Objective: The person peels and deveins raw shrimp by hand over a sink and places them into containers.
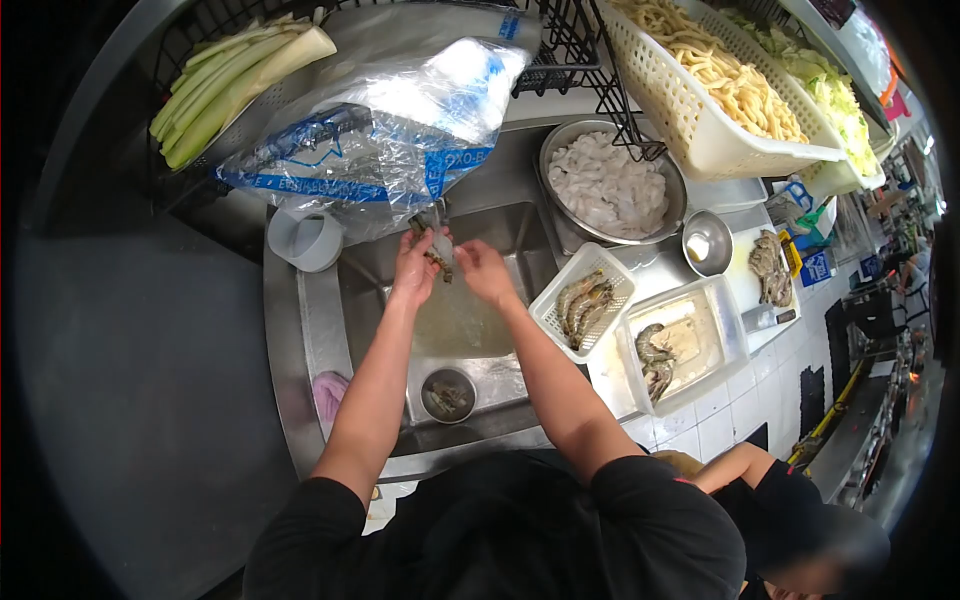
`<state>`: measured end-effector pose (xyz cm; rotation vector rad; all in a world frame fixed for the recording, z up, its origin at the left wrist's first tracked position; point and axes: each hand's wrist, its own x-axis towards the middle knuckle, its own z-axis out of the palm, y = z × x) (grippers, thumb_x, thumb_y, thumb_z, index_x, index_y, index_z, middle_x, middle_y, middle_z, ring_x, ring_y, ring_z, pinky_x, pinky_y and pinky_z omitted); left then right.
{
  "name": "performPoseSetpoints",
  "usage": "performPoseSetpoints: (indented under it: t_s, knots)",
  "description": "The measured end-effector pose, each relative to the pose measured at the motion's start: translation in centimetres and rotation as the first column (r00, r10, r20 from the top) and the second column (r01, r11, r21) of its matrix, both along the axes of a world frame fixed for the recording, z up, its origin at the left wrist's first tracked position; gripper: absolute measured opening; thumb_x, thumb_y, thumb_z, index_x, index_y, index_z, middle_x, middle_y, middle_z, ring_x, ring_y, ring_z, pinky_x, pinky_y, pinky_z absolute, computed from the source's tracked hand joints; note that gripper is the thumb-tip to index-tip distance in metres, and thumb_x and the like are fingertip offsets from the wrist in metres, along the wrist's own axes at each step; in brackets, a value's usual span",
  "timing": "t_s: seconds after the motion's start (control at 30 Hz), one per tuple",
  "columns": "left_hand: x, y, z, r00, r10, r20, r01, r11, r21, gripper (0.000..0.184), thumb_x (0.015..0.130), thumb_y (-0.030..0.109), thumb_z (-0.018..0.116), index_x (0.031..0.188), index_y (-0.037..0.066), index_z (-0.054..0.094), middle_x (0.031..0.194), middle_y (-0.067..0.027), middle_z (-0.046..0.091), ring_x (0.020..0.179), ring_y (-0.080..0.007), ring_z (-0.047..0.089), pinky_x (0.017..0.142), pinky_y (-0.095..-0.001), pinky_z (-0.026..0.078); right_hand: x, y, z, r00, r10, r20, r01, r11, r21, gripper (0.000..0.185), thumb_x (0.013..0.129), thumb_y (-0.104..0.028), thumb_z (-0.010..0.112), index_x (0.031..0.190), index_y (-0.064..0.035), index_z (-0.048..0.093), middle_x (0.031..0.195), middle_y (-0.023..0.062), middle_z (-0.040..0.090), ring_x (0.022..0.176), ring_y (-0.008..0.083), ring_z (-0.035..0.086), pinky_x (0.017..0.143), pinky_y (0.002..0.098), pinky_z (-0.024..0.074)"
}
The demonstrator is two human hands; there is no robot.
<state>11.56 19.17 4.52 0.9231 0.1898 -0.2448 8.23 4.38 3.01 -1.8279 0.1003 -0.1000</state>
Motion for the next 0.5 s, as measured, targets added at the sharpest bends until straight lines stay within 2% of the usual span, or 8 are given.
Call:
performPoseSetpoints:
  t_s: [0.03,0.1,0.23,0.33,0.4,0.43,0.47,0.5]
  knots:
    - [-0.1,-0.1,0.0,1.000,-0.009,0.006,0.009,1.000,-0.010,0.030,0.099,0.016,0.057,0.124,0.006,0.045,0.112,-0.0140,0.066,0.106,-0.0268,0.065,0.087,-0.0393,0.055,0.0,0.3,0.6,1.000,-0.003,-0.002,0.003,1.000,-0.001,0.019,0.088,-0.016,0.063,0.099,-0.0001,0.065,0.087,0.0223,0.069,0.082,0.0375,0.068,0.072,0.0430,0.0521]
    - [-0.1,-0.7,0.1,0.999,-0.037,0.025,0.038,0.998,-0.048,0.029,0.099,0.015,0.056,0.124,0.005,0.045,0.113,-0.0147,0.066,0.107,-0.0275,0.065,0.087,-0.0401,0.055,0.4,0.4,1.2,0.995,0.076,-0.069,-0.093,0.950,-0.299,0.016,0.083,-0.012,0.063,0.094,0.0002,0.064,0.084,0.0200,0.068,0.078,0.0330,0.067,0.069,0.0414,0.0504]
    - [0.2,-0.9,0.0,0.999,-0.002,0.036,0.004,0.999,-0.051,0.028,0.100,0.014,0.053,0.125,0.005,0.043,0.115,-0.0168,0.064,0.107,-0.0294,0.065,0.085,-0.0417,0.056,0.4,0.2,-1.2,0.990,0.125,0.067,-0.110,0.974,-0.197,0.011,0.080,-0.009,0.062,0.084,0.0003,0.063,0.078,0.0176,0.067,0.074,0.0297,0.066,0.065,0.0413,0.0487]
    - [0.5,0.3,-0.3,0.997,-0.061,0.042,0.064,0.996,-0.060,0.025,0.101,0.012,0.051,0.123,0.003,0.045,0.112,-0.0167,0.065,0.100,-0.0285,0.067,0.083,-0.0405,0.057,0.2,-1.2,-1.8,0.965,0.256,-0.062,-0.263,0.940,-0.215,0.015,0.078,-0.010,0.061,0.089,-0.0006,0.066,0.077,0.0173,0.067,0.076,0.0285,0.068,0.068,0.0400,0.0507]
    - [0.7,1.2,-1.2,0.991,-0.137,-0.008,0.137,0.991,-0.009,0.023,0.100,0.011,0.050,0.121,0.002,0.051,0.108,-0.0153,0.066,0.095,-0.0256,0.067,0.079,-0.0372,0.056,0.2,-1.9,-0.6,0.934,0.173,-0.313,-0.245,0.947,-0.208,0.025,0.082,-0.003,0.060,0.106,-0.0027,0.066,0.096,0.0187,0.070,0.094,0.0317,0.069,0.084,0.0381,0.0525]
    - [0.8,1.5,-1.7,0.974,-0.217,-0.060,0.220,0.975,0.038,0.022,0.100,0.011,0.050,0.118,0.000,0.056,0.104,-0.0139,0.067,0.089,-0.0228,0.067,0.075,-0.0339,0.054,0.5,-1.8,-0.8,0.932,0.178,-0.315,-0.250,0.946,-0.208,0.025,0.082,-0.003,0.060,0.106,-0.0027,0.066,0.096,0.0187,0.070,0.094,0.0317,0.069,0.084,0.0381,0.0525]
    - [0.7,1.8,-2.2,0.975,-0.215,-0.060,0.217,0.975,0.037,0.022,0.100,0.011,0.050,0.118,0.000,0.056,0.104,-0.0139,0.067,0.089,-0.0228,0.067,0.075,-0.0339,0.054,0.8,-1.8,-0.7,0.981,0.136,-0.136,-0.154,0.978,-0.137,0.027,0.084,-0.002,0.061,0.111,-0.0031,0.065,0.100,0.0178,0.070,0.096,0.0309,0.068,0.086,0.0371,0.0520]
    - [0.3,1.9,-1.9,0.949,-0.307,-0.069,0.313,0.946,0.087,0.022,0.100,0.011,0.049,0.116,-0.001,0.058,0.101,-0.0130,0.067,0.085,-0.0207,0.066,0.073,-0.0323,0.054,1.2,-1.9,-0.8,0.997,0.070,0.042,-0.068,0.997,-0.047,0.030,0.086,-0.001,0.062,0.116,-0.0034,0.064,0.104,0.0168,0.069,0.098,0.0300,0.067,0.088,0.0361,0.0515]
